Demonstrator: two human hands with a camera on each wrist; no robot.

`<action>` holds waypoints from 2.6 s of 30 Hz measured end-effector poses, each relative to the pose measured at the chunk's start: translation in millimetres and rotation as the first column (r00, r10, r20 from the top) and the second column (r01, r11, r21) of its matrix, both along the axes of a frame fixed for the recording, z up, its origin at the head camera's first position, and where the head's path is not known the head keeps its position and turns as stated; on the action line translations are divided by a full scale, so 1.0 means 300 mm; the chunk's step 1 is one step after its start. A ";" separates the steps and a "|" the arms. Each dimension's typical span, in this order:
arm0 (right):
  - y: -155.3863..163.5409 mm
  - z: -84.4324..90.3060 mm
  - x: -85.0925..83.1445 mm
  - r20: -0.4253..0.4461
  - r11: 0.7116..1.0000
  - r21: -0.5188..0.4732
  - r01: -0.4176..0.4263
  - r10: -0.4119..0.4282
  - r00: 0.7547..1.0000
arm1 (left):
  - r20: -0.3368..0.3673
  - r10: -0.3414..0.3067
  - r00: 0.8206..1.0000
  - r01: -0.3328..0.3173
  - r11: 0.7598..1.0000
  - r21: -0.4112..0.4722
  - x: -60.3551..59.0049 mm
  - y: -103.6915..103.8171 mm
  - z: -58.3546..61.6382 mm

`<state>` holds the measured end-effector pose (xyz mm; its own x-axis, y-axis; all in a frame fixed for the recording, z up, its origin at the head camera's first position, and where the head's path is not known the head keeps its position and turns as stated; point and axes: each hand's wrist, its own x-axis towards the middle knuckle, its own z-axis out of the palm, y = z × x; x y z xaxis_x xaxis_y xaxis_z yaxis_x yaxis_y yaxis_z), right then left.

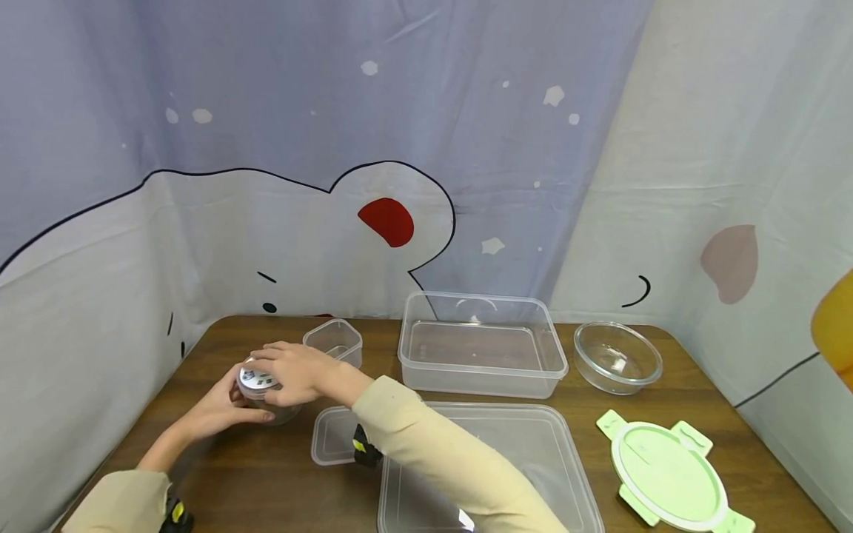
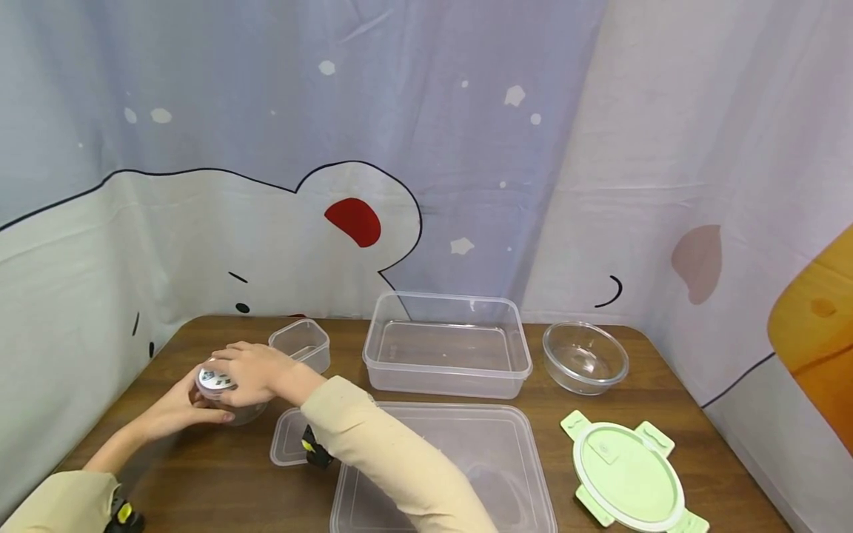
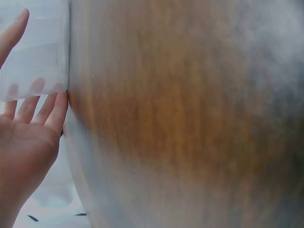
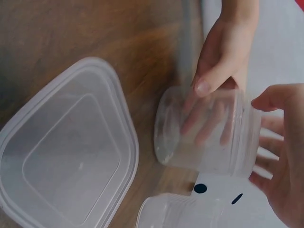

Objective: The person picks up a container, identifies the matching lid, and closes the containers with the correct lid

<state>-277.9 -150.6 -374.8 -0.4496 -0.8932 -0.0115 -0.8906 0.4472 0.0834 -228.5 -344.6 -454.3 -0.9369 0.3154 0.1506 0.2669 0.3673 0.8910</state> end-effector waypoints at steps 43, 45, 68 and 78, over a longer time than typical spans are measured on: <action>-0.060 0.014 0.072 -0.142 0.953 -0.011 0.303 -0.301 0.943 | 0.061 0.025 0.998 -0.025 1.000 -0.006 0.009 0.004 0.003; -0.071 0.013 0.085 -0.166 0.937 -0.024 0.349 -0.348 0.923 | 0.062 0.026 0.998 -0.026 1.000 -0.003 0.009 0.006 0.003; -0.014 0.026 0.013 0.008 0.996 0.087 0.033 -0.033 0.999 | 0.021 -0.050 0.999 0.050 0.999 -0.007 0.014 -0.001 0.004; -0.039 0.012 0.061 -0.227 0.982 0.044 0.183 -0.169 0.959 | 0.032 -0.036 0.999 0.036 0.999 -0.009 0.019 0.007 0.005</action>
<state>-259.7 -162.2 -371.2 -0.5972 -0.8005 0.0511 -0.7545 0.5823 0.3027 -222.9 -342.5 -452.8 -0.9292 0.3505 0.1172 0.2513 0.3666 0.8958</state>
